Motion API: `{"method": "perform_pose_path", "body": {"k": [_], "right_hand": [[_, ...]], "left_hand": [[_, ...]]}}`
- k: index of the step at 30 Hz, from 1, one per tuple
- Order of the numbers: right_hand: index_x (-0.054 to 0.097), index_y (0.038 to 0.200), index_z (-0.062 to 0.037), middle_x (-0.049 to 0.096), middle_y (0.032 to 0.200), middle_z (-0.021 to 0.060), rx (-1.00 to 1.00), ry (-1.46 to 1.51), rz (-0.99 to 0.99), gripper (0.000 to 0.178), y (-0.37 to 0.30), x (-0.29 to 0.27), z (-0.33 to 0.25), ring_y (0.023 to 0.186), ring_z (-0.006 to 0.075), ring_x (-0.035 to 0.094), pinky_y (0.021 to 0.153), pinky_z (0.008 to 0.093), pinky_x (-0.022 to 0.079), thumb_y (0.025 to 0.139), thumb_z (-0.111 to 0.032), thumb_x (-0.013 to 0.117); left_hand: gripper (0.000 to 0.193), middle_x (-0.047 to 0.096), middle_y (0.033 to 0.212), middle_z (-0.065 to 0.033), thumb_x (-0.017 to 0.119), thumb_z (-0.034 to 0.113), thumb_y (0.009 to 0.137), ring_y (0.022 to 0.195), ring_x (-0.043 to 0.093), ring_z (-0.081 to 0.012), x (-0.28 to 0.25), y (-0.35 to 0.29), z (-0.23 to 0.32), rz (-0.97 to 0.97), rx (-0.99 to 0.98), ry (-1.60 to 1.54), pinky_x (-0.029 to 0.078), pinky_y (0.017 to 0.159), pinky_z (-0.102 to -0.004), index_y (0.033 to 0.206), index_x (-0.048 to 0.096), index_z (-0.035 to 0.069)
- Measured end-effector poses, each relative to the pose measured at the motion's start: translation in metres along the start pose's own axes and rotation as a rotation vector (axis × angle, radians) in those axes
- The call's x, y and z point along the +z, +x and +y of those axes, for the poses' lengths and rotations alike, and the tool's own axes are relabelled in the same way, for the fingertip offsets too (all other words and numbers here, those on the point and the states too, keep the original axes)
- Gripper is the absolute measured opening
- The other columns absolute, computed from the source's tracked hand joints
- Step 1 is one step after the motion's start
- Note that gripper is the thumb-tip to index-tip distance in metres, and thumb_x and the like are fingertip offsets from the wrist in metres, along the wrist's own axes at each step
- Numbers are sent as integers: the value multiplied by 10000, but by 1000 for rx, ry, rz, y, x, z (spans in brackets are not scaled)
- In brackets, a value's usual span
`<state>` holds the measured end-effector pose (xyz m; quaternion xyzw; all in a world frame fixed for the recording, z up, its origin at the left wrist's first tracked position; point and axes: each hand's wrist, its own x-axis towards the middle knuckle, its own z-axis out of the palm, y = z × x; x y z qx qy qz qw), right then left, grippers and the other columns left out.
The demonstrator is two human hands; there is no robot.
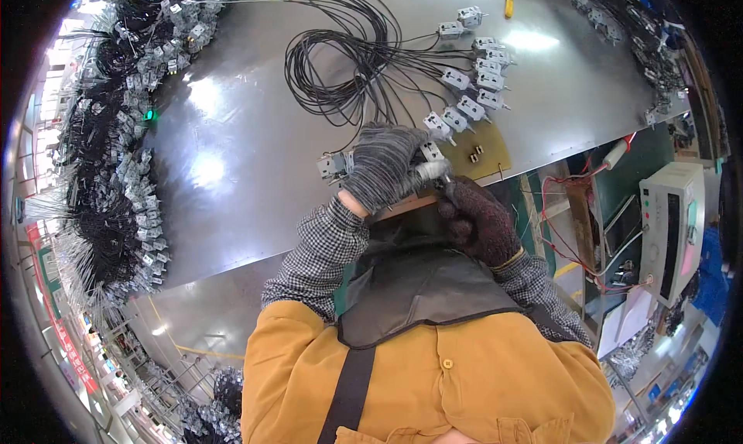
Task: Manually organizing and assembling electronic wire harnesses on a jig at a production workbench.
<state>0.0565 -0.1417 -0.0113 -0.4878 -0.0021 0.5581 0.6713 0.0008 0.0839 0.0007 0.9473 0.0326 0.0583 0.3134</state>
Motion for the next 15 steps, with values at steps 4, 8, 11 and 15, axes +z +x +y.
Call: {"method": "perform_pose_path", "body": {"k": [4,8,11,15], "right_hand": [[605,1286,-139,533,823,-45,105,153,5,276,-6,3,-5,582,36,376,540,230,343,1064,-298,560],[599,1294,-76,632,958,62,99,-47,-16,315,-7,2,-11,738,186,586,650,324,492,998,-172,647],[596,1281,-19,651,1076,153,-243,-680,68,366,-1,-12,6,917,313,657,765,397,544,934,-81,693],[615,1240,7,626,1166,196,-652,-1027,308,360,2,-6,20,1005,370,659,833,409,543,894,-51,696]], "left_hand": [[511,735,865,-135,745,516,877,848,701,-318,-2,-2,7,-26,15,55,474,883,-461,1194,748,115],[522,724,855,-135,818,502,806,836,672,-339,4,-3,7,75,70,124,489,851,-470,1102,764,74],[518,724,853,-130,833,494,782,840,677,-336,6,1,11,24,32,181,489,849,-473,1081,768,76],[501,730,861,-133,840,476,772,842,680,-333,10,-3,16,62,6,179,491,848,-469,1065,771,76]]}}
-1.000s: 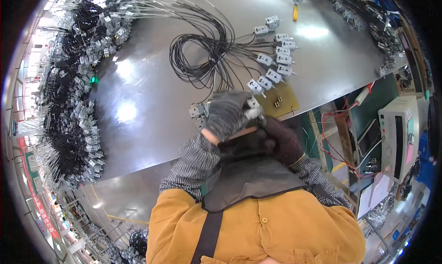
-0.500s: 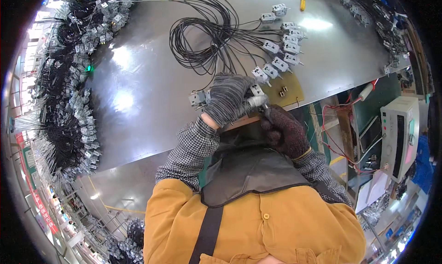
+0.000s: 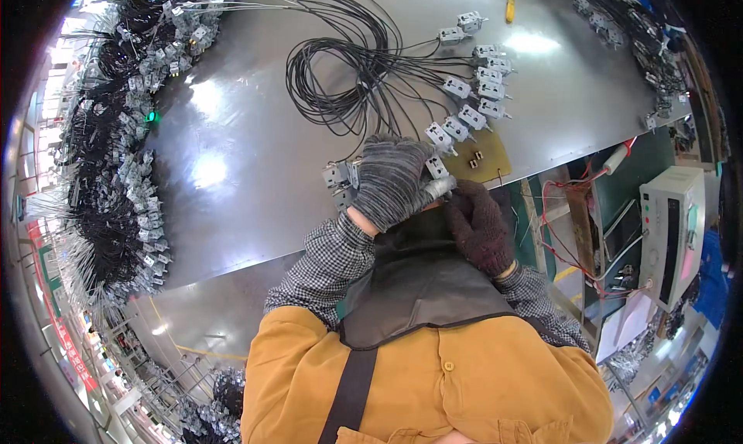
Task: Manually organizing and assembling electronic wire harnesses on a jig at a production workbench.
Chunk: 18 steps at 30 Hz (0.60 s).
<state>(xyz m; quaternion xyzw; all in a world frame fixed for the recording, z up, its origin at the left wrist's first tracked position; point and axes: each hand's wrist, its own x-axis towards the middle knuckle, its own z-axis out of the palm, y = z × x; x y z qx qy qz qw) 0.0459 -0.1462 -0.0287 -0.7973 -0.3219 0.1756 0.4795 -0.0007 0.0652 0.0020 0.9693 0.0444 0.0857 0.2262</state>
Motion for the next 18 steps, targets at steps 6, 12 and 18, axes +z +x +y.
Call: {"method": "perform_pose_path", "body": {"k": [6,12,18], "right_hand": [[632,1201,-23,662,1094,167,188,275,-363,256,3,-17,11,953,308,675,790,386,537,964,-109,678],[611,1151,-20,660,940,92,42,102,25,162,4,5,10,749,248,646,731,354,531,1016,-110,626],[571,1311,-33,686,1007,166,-122,170,-282,328,5,-16,12,804,282,692,747,372,549,1009,-138,642]], "left_hand": [[491,728,857,-136,857,451,756,835,678,-332,1,-1,6,20,-82,-15,494,846,-465,1053,768,69],[518,723,894,-153,823,513,769,866,676,-355,5,-4,7,35,-94,-21,465,896,-487,1023,759,66],[477,721,880,-136,852,465,768,866,669,-336,10,-6,2,77,-77,-44,475,873,-470,1060,768,97]]}}
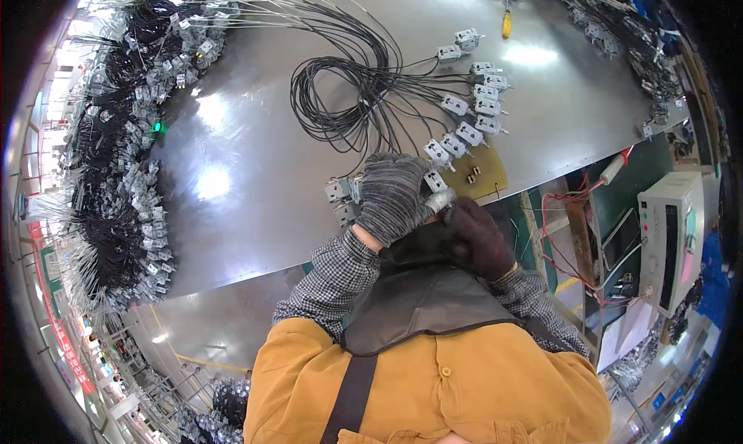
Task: Manually organizing and assembling electronic wire harnesses on a jig at a production workbench.
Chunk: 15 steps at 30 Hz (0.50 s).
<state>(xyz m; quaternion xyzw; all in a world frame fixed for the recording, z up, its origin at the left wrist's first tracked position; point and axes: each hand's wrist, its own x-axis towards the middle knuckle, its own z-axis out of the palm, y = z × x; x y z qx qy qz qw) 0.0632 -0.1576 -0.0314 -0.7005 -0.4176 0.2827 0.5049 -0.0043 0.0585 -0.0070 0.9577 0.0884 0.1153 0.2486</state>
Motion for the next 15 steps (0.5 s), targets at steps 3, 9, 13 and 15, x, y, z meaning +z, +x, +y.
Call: {"method": "perform_pose_path", "body": {"k": [3,9,13,15], "right_hand": [[590,1288,-23,679,978,162,57,-304,210,307,9,7,-21,788,274,684,750,374,559,1018,-166,622],[572,1330,-36,701,970,96,546,407,44,328,-32,32,83,760,219,671,755,383,566,1045,-187,631],[548,1357,-18,698,1020,86,362,1694,-72,358,-18,23,38,805,205,673,765,376,571,1042,-157,648],[546,1360,-20,687,1094,98,29,284,109,373,-21,21,30,882,198,674,800,380,570,1020,-114,666]], "left_hand": [[474,721,890,-131,847,465,770,876,670,-338,0,-2,-1,9,7,23,473,880,-469,1068,762,108],[497,725,929,-137,840,474,759,898,683,-348,-1,1,8,23,-63,-12,470,935,-496,1070,738,100],[626,722,1035,-125,824,477,782,1023,680,-336,-19,-3,8,-1,7,-97,393,1084,-521,1264,650,118],[713,716,1140,-106,822,474,789,1141,659,-313,-33,-10,11,-195,-41,131,284,1183,-564,1358,592,110]]}}
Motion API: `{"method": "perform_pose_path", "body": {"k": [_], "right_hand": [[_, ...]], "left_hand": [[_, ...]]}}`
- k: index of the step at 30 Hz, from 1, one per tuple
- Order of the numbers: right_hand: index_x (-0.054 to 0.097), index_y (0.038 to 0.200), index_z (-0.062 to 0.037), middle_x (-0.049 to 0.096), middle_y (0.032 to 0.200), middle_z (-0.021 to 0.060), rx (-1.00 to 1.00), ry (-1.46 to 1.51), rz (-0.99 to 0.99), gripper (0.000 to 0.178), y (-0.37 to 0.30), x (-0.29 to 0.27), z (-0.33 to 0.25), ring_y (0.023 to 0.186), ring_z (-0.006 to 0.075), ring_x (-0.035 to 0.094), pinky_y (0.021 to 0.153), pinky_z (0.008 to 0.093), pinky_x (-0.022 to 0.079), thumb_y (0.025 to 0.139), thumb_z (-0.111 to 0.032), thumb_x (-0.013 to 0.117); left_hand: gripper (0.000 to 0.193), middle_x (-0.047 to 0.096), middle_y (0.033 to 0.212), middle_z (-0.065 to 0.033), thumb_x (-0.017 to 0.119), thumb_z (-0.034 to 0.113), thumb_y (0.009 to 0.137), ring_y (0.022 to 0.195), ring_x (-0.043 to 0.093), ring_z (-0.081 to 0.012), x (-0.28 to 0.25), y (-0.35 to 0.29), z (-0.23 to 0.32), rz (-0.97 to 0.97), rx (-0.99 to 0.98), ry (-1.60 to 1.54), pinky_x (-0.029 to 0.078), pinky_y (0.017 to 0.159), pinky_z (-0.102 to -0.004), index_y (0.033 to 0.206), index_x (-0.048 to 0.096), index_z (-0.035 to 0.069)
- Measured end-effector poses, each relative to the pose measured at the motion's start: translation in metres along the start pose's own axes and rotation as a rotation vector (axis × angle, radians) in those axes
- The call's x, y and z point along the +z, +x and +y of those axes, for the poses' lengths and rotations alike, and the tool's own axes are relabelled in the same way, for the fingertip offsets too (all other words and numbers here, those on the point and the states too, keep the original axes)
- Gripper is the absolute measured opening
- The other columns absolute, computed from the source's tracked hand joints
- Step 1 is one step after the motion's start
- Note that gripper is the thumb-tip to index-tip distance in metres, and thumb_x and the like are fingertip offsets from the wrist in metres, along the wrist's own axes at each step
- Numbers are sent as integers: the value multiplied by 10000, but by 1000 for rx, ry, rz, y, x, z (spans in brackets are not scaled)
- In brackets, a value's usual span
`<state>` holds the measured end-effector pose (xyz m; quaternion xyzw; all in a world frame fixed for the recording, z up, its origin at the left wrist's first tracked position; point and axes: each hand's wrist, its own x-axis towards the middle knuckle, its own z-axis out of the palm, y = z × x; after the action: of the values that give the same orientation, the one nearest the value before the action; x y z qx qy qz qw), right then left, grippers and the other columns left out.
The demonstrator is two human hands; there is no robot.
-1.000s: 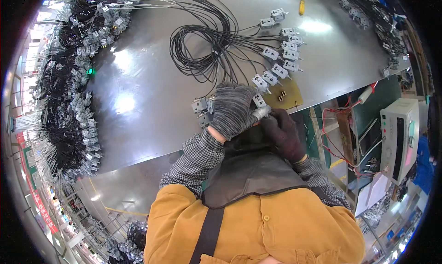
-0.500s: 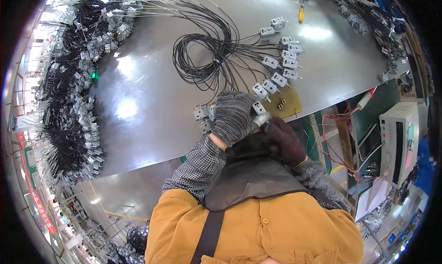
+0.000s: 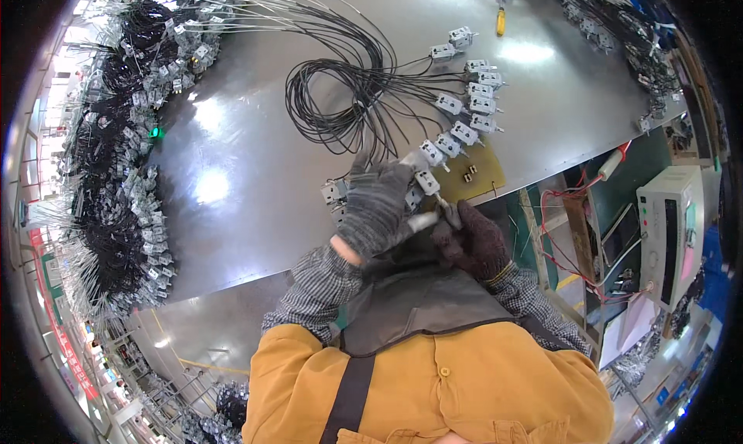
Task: Manually organizing and assembling electronic wire harnesses on a jig at a production workbench.
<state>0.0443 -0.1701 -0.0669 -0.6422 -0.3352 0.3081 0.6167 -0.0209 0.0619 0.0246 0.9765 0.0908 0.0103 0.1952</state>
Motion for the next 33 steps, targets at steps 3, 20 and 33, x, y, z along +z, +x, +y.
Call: {"method": "perform_pose_path", "body": {"k": [3,20,33], "right_hand": [[545,1382,-59,660,1155,95,-144,-266,-66,422,16,-4,-37,935,213,654,830,397,567,990,-91,699],[654,1190,-18,673,980,123,-72,-382,151,220,64,-24,-42,829,198,655,745,353,545,1048,-155,558],[640,1133,-42,637,956,119,-161,-521,179,251,43,7,-50,805,291,639,716,374,526,915,-97,750]], "left_hand": [[732,722,1138,-106,824,478,782,1146,660,-300,21,-20,-21,110,148,174,248,1209,-585,1367,597,102],[467,727,803,-81,679,542,926,789,681,-286,14,29,-34,2,173,-54,464,880,-459,1153,738,138],[490,758,865,-95,733,523,900,834,690,-303,16,23,-26,93,157,-80,470,917,-451,1147,738,100]]}}
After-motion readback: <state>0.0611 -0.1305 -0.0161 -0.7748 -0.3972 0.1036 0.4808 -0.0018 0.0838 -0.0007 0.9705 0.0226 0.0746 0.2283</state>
